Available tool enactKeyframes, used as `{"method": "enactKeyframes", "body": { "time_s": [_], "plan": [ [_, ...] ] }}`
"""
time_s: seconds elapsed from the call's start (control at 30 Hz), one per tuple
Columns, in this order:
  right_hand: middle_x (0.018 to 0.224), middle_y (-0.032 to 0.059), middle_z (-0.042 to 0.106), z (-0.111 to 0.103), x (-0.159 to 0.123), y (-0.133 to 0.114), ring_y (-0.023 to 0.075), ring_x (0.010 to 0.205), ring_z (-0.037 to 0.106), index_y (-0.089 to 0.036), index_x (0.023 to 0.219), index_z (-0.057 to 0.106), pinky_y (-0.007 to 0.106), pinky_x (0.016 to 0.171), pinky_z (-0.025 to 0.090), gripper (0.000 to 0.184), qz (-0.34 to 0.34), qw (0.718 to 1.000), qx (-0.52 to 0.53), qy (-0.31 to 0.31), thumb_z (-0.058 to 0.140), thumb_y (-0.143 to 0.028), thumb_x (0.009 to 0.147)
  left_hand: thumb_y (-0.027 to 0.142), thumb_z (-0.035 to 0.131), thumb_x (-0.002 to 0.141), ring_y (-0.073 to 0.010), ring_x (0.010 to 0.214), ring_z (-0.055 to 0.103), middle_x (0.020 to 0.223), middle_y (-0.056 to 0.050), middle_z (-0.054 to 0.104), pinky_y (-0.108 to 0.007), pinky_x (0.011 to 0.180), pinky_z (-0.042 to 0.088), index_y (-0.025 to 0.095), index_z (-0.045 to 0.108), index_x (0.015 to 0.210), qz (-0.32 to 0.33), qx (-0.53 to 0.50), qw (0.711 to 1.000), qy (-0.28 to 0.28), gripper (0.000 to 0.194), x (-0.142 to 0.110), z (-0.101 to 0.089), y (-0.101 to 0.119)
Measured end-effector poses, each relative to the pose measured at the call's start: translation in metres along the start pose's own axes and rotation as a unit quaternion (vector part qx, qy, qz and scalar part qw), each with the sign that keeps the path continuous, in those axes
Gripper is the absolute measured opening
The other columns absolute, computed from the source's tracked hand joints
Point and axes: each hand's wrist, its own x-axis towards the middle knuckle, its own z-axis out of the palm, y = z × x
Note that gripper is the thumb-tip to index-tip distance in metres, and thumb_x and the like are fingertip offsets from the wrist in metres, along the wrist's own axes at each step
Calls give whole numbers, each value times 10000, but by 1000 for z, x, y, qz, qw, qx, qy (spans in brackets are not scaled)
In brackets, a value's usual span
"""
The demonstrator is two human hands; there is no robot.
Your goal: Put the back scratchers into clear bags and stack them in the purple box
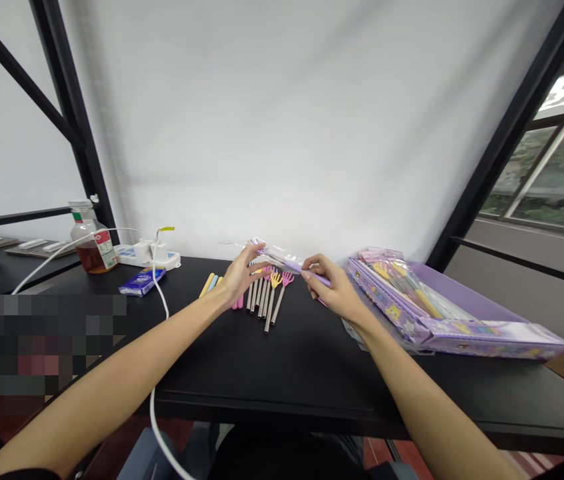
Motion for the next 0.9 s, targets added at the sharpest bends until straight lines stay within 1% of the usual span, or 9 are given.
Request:
{"method": "enactKeyframes", "body": {
  "time_s": [0.1, 0.2, 0.37, 0.47, 0.57, 0.63, 0.7, 0.77, 0.9],
  "plan": [
    [541, -82, 405, 3, -1, -1, 127, 492, 393, -240, 945, 490, 265, 537, 299, 140, -12, 996, -75, 40, 536, -372, 931, 476, 457, 985, -281, 1189, 609, 1468, -113, 447, -424, 1014, 507, 205, 594, 1226, -1, -7, 999, -41, 388, -8, 9, 1],
    [490, -100, 376, 4, -1, 1, 123, 457, 352, -245, 915, 448, 263, 520, 264, 187, 7, 991, -98, 86, 568, -388, 908, 477, 483, 977, -305, 1242, 579, 1457, -108, 453, -422, 1007, 504, 215, 590, 1209, 1, -2, 997, -72, 366, -14, 16, 1],
    [470, -113, 366, 4, -1, 4, 111, 443, 317, -242, 920, 430, 250, 506, 233, 248, 26, 989, -90, 119, 564, -450, 908, 509, 479, 973, -316, 1271, 554, 1449, -112, 459, -425, 1011, 484, 214, 602, 1210, 2, 3, 995, -100, 398, -17, 17, 2],
    [457, -115, 333, 6, 0, 2, 108, 428, 284, -238, 1001, 483, 249, 485, 216, 253, 61, 985, -60, 149, 498, -484, 943, 501, 477, 977, -320, 1273, 550, 1464, -107, 450, -427, 1011, 483, 205, 621, 1180, 8, -4, 994, -113, 386, -18, 18, 5],
    [460, -101, 341, 6, 0, 2, 116, 422, 313, -229, 1135, 550, 248, 465, 236, 360, 98, 980, -25, 168, 460, -525, 951, 496, 476, 978, -335, 1264, 556, 1465, -119, 456, -448, 1011, 483, 196, 630, 1193, 3, -8, 993, -120, 400, -20, 20, 9],
    [479, -82, 364, 7, 2, 4, 121, 435, 348, -215, 1157, 593, 248, 464, 259, 433, 116, 979, -8, 166, 452, -563, 941, 494, 477, 978, -340, 1260, 561, 1476, -120, 452, -460, 1018, 480, 196, 636, 1198, -2, -11, 992, -126, 404, -21, 20, 11],
    [490, -71, 353, 8, 4, 8, 118, 440, 333, -193, 1089, 641, 249, 453, 248, 487, 133, 979, 16, 155, 462, -612, 917, 488, 475, 981, -341, 1257, 565, 1493, -118, 439, -468, 1026, 477, 198, 642, 1196, -5, -10, 992, -130, 398, -21, 21, 12],
    [491, -70, 312, 10, 7, 13, 106, 438, 283, -175, 957, 663, 251, 439, 214, 510, 146, 978, 45, 141, 507, -652, 874, 480, 469, 986, -340, 1256, 566, 1512, -119, 419, -472, 1031, 475, 195, 643, 1199, -6, -3, 991, -134, 396, -21, 20, 11],
    [500, -68, 254, 11, 9, 20, 86, 452, 220, -181, 678, 567, 257, 437, 170, 514, 150, 975, 97, 129, 584, -677, 810, 480, 458, 992, -331, 1252, 572, 1539, -125, 389, -471, 1037, 471, 193, 628, 1229, -15, 9, 989, -144, 409, -21, 19, 9]
  ]
}}
